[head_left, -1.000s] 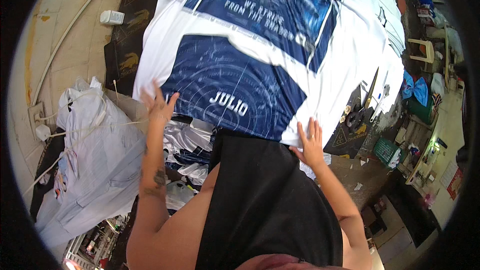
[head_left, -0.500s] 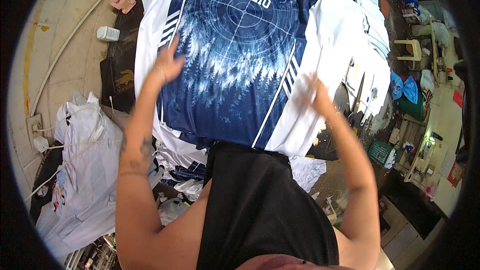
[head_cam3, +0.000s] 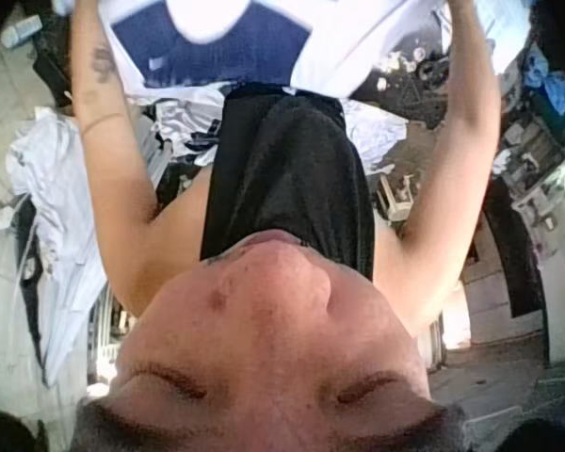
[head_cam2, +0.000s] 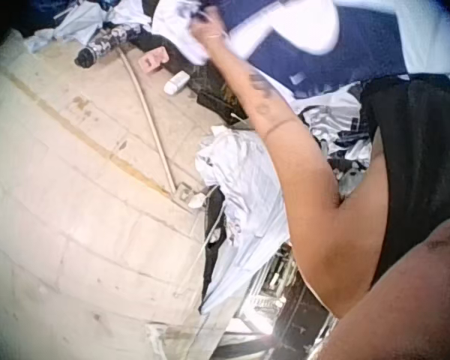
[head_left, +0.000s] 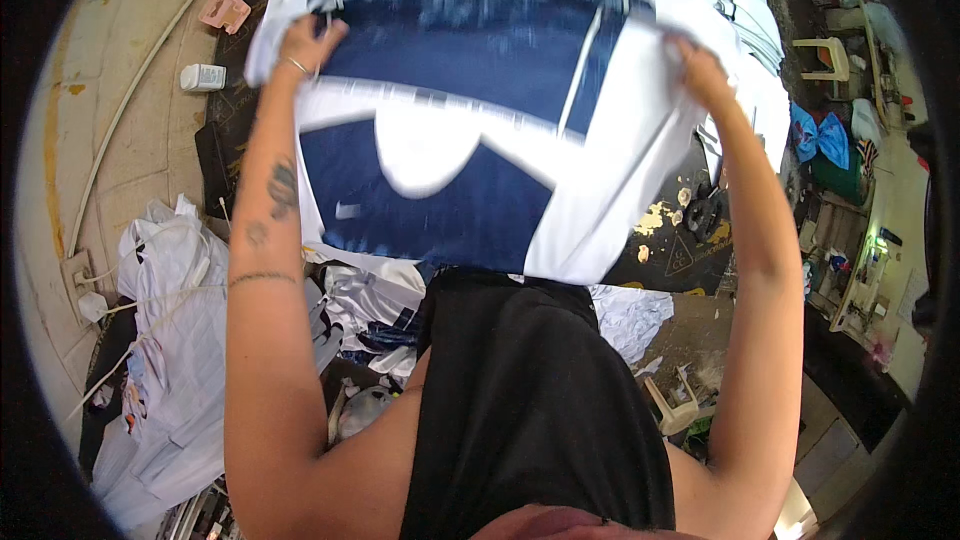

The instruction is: The person repeatedly cuts the side seams of several white and blue jerseys using large shears. After each cut, the person writes on a clipboard and then proceeds to the next jersey. The workspace is cluttered with fabric scraps and stacks of garments.

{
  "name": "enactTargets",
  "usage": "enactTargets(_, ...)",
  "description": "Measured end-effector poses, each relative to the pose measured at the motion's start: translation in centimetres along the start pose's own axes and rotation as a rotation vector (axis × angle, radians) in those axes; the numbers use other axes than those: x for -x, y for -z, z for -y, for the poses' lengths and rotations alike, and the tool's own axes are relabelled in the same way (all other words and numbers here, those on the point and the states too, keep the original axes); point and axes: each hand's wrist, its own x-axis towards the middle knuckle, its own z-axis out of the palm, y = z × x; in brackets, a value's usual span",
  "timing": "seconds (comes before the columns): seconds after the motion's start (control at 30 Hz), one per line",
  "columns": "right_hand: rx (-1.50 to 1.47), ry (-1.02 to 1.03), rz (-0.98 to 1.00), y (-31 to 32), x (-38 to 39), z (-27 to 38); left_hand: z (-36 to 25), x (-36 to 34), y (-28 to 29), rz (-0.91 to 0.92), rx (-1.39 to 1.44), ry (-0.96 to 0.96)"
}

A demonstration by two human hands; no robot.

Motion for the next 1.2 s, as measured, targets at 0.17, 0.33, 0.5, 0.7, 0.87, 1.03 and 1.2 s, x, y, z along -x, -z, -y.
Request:
enactTargets(0.17, -0.306, 0.62, -0.306, -3.6, 5.3, 1.8, 4.0, -2.3, -1.0, -0.075, 0.604, -0.354)
enactTargets(0.33, -0.043, 0.483, -0.045, -15.0, 24.0, 1.2, 5.6, 13.0, -12.2, -0.264, -0.344, 0.162)
enactTargets(0.5, -0.162, 0.383, 0.018, -16.2, 31.5, -4.3, 10.8, 18.0, -12.5, -0.384, -0.378, -0.042)
enactTargets(0.7, -0.437, -0.009, -0.681, -13.0, 23.9, -13.0, -8.7, 12.6, -14.7, -0.638, 0.072, -0.223)
enactTargets(0.87, -0.517, -0.247, -0.5, -11.5, 17.6, -15.4, -31.2, 14.2, -23.3, -0.147, 0.236, -0.886)
enactTargets(1.03, -0.584, -0.171, -0.354, -11.7, 18.6, -15.1, -36.4, 16.0, -27.8, -0.186, -0.286, -0.621)
enactTargets(1.2, -0.576, -0.188, -0.564, -8.0, 13.8, -19.9, -36.2, 15.2, -27.8, -0.239, -0.192, -0.732)
